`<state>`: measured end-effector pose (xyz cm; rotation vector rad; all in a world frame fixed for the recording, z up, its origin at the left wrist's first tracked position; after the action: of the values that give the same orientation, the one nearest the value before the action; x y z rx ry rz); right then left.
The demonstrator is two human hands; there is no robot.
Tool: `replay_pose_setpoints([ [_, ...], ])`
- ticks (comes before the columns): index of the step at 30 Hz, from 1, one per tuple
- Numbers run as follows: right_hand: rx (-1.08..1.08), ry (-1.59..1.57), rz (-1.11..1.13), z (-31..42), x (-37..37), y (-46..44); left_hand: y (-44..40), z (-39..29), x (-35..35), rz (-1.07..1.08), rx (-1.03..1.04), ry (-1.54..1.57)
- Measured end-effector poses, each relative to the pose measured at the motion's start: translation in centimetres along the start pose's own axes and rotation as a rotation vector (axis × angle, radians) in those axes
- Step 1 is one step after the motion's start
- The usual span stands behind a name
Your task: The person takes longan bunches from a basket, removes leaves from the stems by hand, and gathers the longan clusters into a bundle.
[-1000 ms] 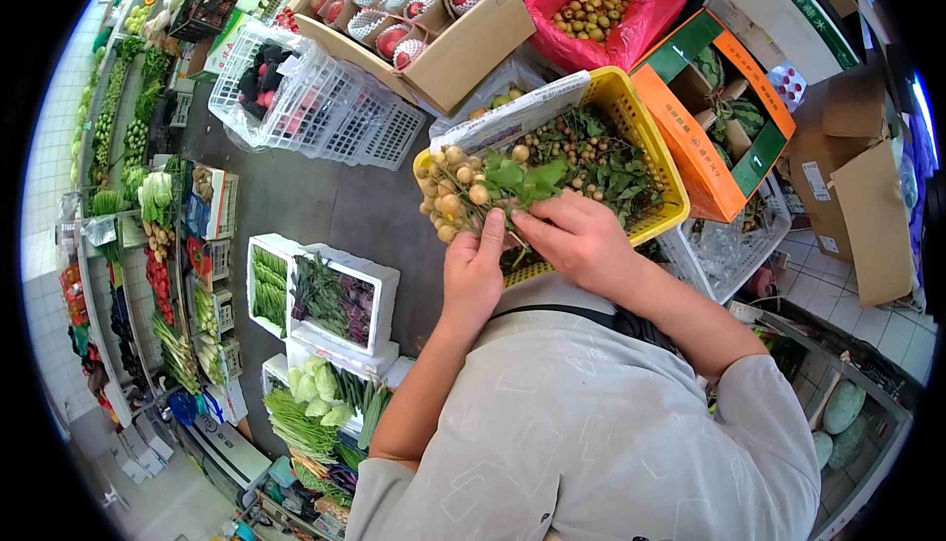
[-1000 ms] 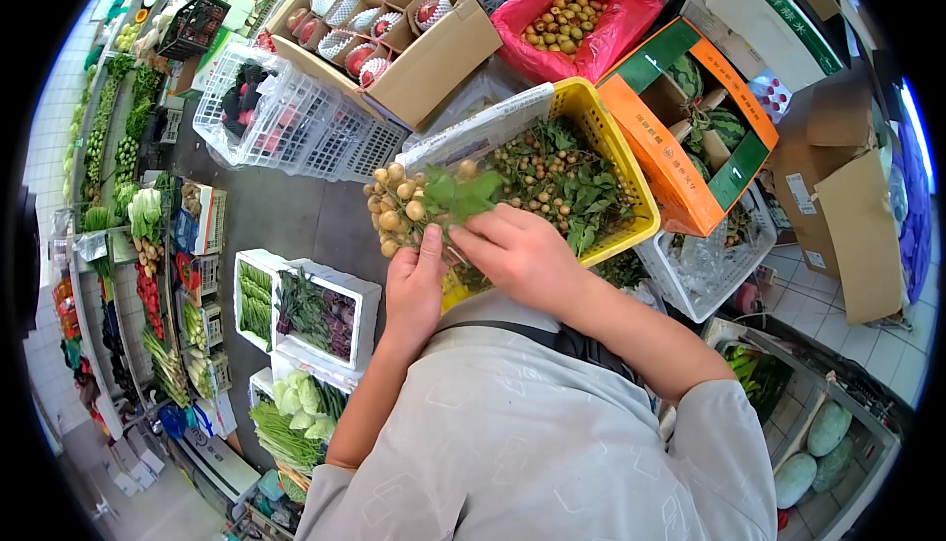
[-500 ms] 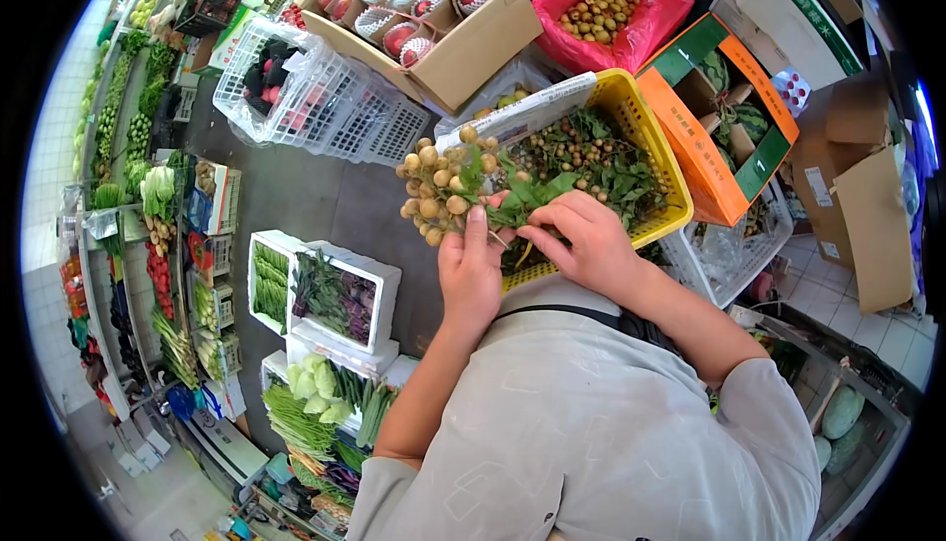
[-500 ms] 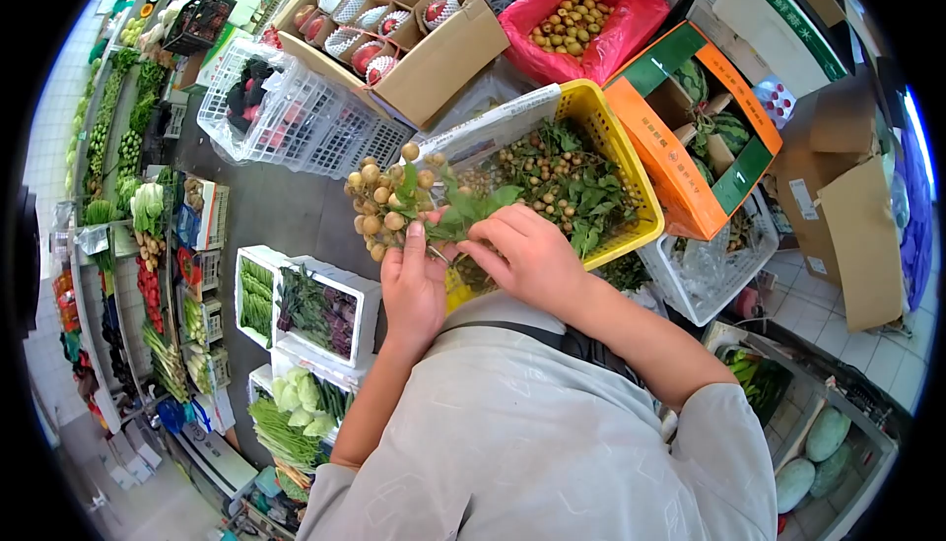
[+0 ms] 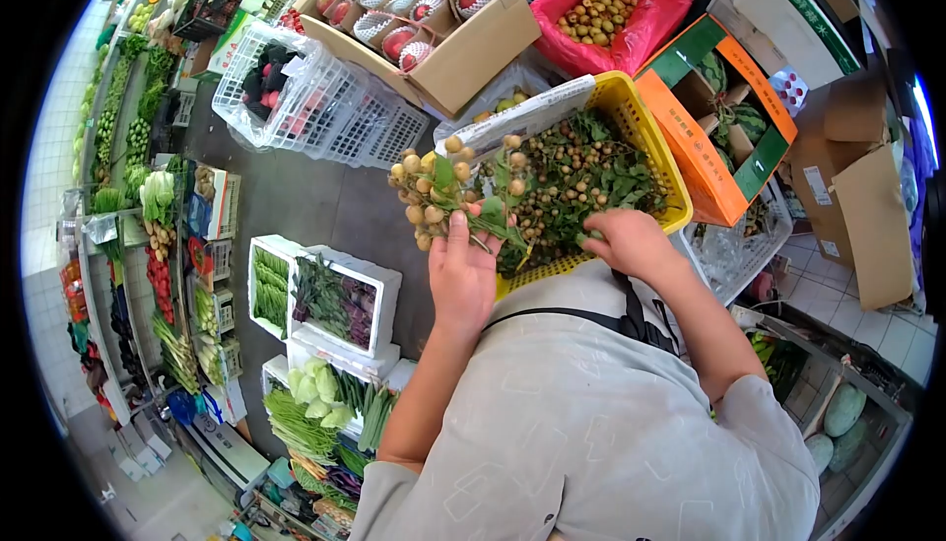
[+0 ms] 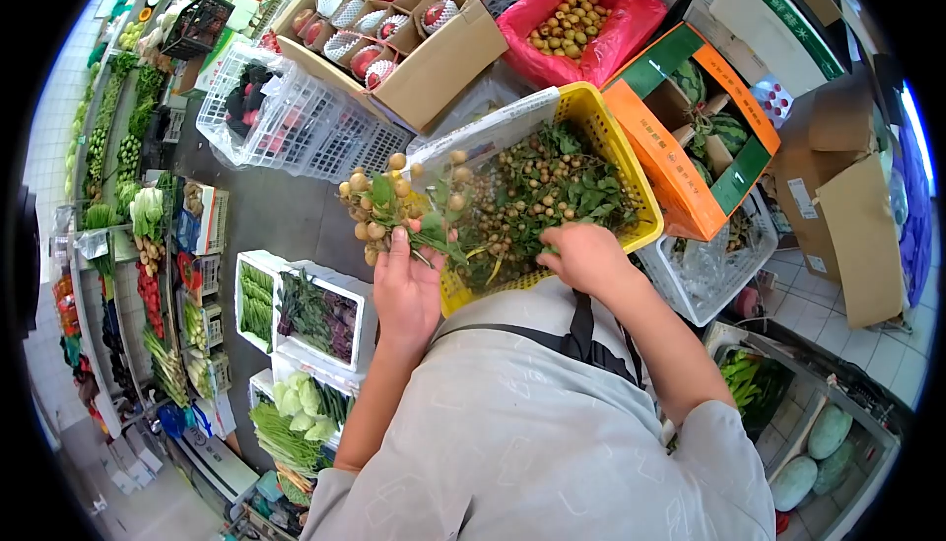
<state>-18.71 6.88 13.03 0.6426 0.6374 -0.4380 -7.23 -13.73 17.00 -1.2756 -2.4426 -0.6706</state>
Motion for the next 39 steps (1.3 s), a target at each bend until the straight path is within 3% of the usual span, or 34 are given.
replay_pose_setpoints([
  [2,-0.23,-0.35,-0.268,2.4,-2.3,0.1,0.2,0.1,0.3,0.008,-0.014,-0.018],
  [4,-0.249,-0.498,-0.305,4.7,-3.8,0.1,0.2,0.2,0.7,0.024,-0.029,-0.037],
  [6,-0.125,-0.921,-0.159,5.9,-3.7,-0.5,0.1,0.3,1.2,0.031,-0.047,-0.048],
  [8,-0.188,-0.906,-0.127,5.7,-2.4,-1.8,0.0,0.2,1.5,0.041,-0.054,-0.065],
  [10,-0.122,-1.249,0.125,6.2,-0.5,-2.6,0.0,0.1,1.5,0.04,-0.056,-0.082],
  [15,-0.022,-1.47,0.116,6.2,1.0,-2.9,0.2,-0.4,1.4,0.01,-0.047,-0.232],
  [17,-0.009,-1.713,0.061,6.2,1.2,-2.8,0.3,-0.5,1.5,-0.001,-0.033,-0.248],
  [24,-0.052,-1.773,0.097,7.2,1.5,-2.4,0.4,0.5,0.7,-0.07,-0.079,-0.173],
  [26,-0.07,-1.937,0.341,7.9,1.6,-2.2,0.4,0.6,0.8,-0.026,-0.09,-0.142],
  [29,0.042,-1.945,0.356,7.7,1.9,-2.2,0.4,0.9,0.9,0.024,-0.126,-0.1],
  [32,-0.048,-1.838,0.394,6.6,2.8,-2.8,0.4,1.5,0.3,0.041,-0.166,-0.066],
  [39,0.031,-1.795,0.221,6.7,1.7,-2.6,0.1,0.8,0.9,0.037,-0.192,-0.005],
])
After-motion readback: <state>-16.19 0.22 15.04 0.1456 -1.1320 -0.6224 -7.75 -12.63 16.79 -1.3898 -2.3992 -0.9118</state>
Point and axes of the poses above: each hand's wrist, its own y-axis away from the middle knuckle, its own x-axis out of the palm, z = x × y, the point moved 5 cm from there along -y, towards the middle knuckle, and after that the axes turned 15 degrees about -y, right-handed, at the moved point
